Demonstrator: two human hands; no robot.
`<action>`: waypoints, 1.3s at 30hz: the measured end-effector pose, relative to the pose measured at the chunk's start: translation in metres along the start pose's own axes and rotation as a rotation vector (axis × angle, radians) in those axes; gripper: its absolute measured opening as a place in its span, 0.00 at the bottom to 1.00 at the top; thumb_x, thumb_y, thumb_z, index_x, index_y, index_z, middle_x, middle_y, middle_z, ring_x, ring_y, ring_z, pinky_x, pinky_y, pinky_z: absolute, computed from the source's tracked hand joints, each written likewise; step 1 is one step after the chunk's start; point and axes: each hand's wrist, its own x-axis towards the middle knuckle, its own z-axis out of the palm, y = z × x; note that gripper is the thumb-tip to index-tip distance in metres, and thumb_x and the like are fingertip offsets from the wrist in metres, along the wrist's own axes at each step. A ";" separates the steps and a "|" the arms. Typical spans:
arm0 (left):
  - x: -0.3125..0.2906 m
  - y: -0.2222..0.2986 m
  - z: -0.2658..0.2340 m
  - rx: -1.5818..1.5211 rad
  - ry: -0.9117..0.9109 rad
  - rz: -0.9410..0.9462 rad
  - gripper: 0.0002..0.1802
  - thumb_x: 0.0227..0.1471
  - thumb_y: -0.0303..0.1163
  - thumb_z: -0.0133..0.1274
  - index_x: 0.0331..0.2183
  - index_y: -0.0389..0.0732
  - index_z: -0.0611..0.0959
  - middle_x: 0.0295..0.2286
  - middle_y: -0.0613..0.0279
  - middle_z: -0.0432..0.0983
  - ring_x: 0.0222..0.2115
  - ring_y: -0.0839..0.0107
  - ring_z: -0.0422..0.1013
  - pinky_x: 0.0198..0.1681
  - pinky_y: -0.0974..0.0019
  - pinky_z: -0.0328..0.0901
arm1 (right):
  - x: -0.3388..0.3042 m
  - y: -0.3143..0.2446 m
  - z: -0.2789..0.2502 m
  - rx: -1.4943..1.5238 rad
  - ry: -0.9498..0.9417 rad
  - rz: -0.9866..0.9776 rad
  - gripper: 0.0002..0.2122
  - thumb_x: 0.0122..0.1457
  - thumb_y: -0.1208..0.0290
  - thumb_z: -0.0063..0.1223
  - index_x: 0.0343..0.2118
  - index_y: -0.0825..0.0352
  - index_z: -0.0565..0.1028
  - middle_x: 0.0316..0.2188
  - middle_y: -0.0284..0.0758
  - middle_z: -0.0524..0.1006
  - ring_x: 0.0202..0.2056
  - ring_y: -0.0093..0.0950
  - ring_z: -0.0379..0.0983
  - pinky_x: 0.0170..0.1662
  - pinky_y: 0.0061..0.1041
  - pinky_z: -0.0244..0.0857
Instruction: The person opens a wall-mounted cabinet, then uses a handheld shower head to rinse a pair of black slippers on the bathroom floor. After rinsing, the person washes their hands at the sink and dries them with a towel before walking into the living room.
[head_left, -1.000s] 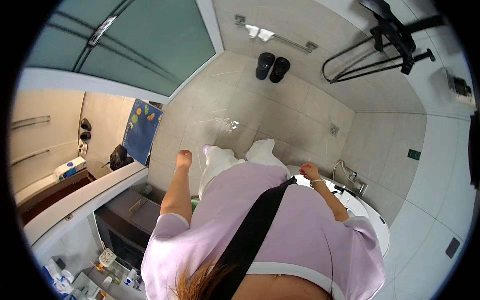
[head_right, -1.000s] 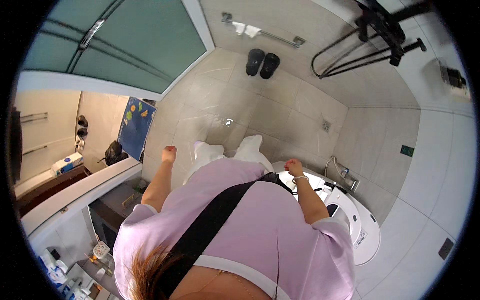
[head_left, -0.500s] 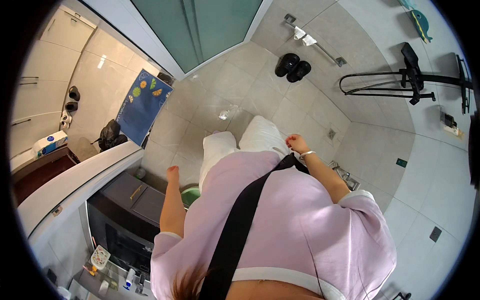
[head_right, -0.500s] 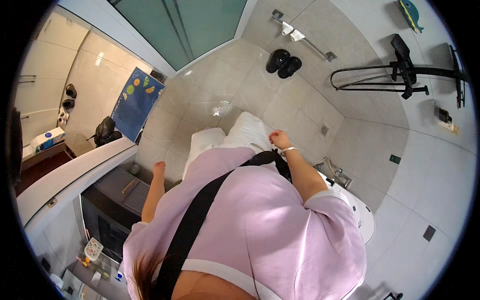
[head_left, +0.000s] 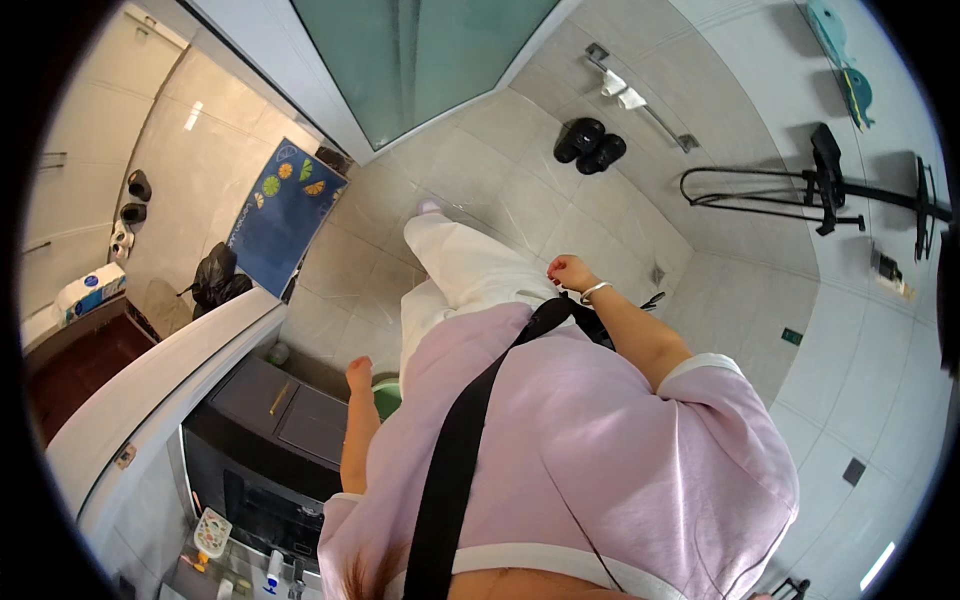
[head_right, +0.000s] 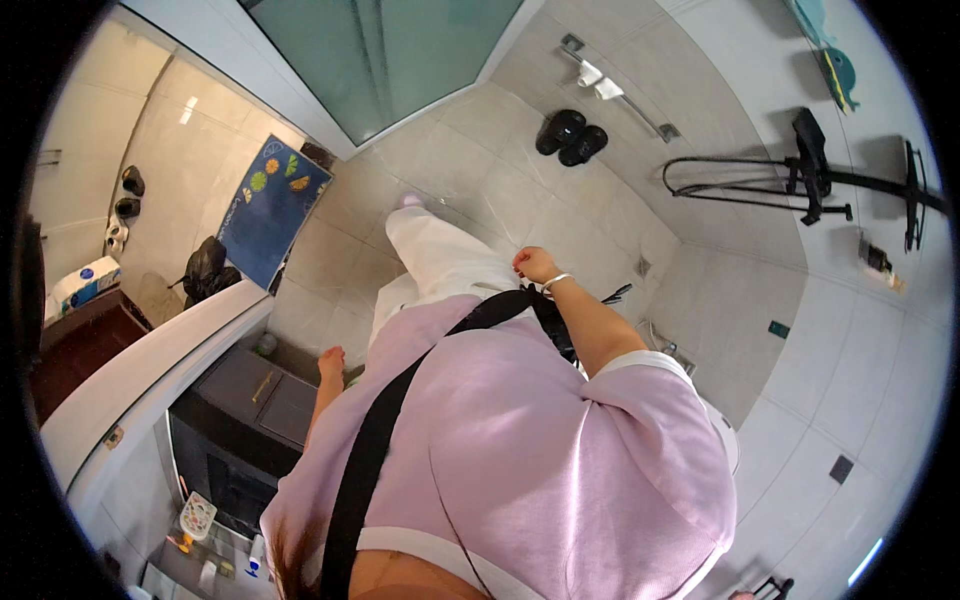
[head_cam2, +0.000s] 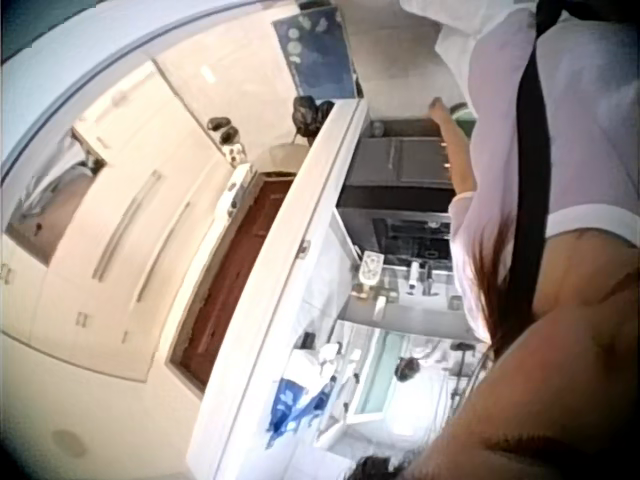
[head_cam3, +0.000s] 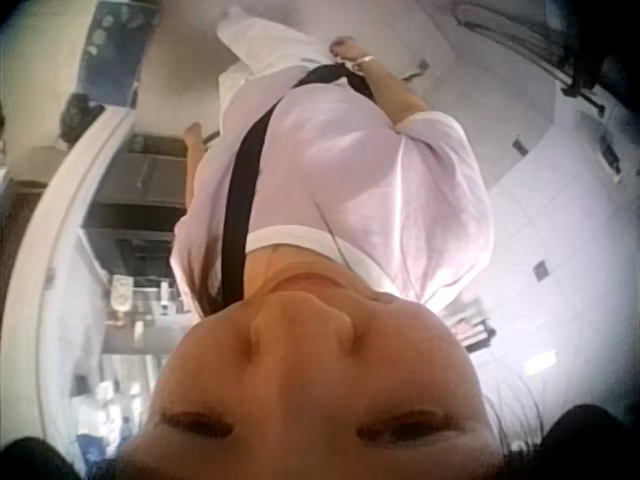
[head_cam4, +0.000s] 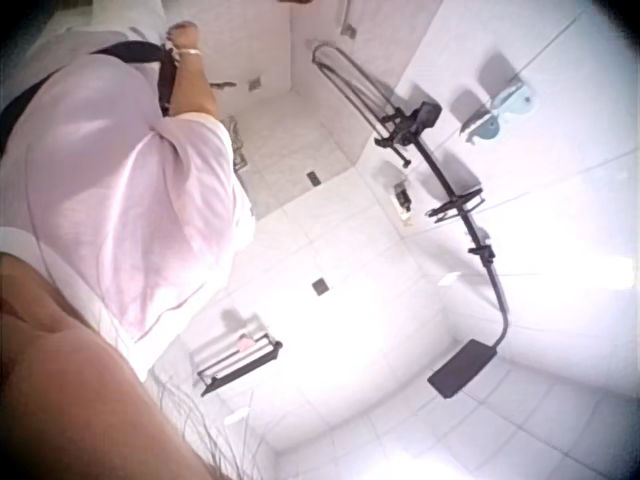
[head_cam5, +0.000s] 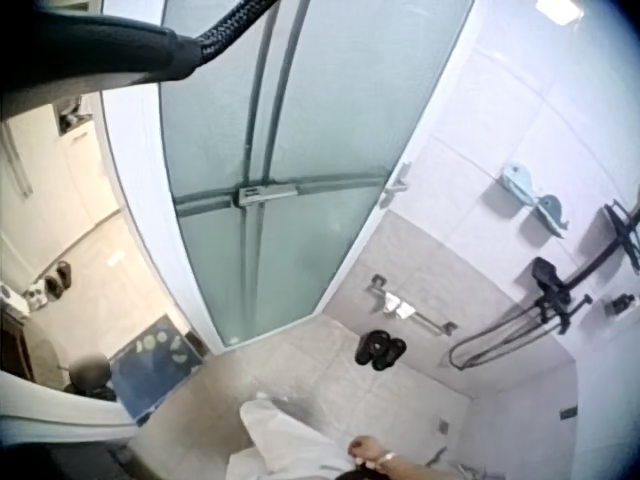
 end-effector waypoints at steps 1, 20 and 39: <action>0.001 0.008 -0.001 -0.005 0.011 -0.015 0.11 0.38 0.29 0.51 0.28 0.35 0.76 0.24 0.63 0.72 0.26 0.73 0.67 0.29 0.71 0.61 | 0.010 -0.006 0.000 0.013 -0.006 -0.004 0.05 0.46 0.78 0.42 0.24 0.69 0.72 0.21 0.34 0.73 0.22 0.22 0.70 0.24 0.19 0.64; 0.001 0.109 -0.017 0.159 0.432 -0.023 0.15 0.36 0.37 0.50 0.27 0.38 0.78 0.28 0.51 0.74 0.32 0.57 0.70 0.37 0.63 0.63 | 0.152 -0.210 -0.012 -0.106 -0.213 0.009 0.06 0.42 0.77 0.51 0.24 0.62 0.69 0.20 0.30 0.73 0.22 0.20 0.70 0.20 0.18 0.59; 0.120 0.094 -0.272 -0.174 0.324 -0.123 0.13 0.37 0.36 0.51 0.27 0.38 0.79 0.27 0.54 0.74 0.30 0.62 0.70 0.34 0.64 0.62 | 0.152 -0.426 0.279 -0.313 -0.282 -0.039 0.05 0.50 0.70 0.45 0.29 0.64 0.70 0.24 0.30 0.73 0.24 0.19 0.69 0.23 0.18 0.60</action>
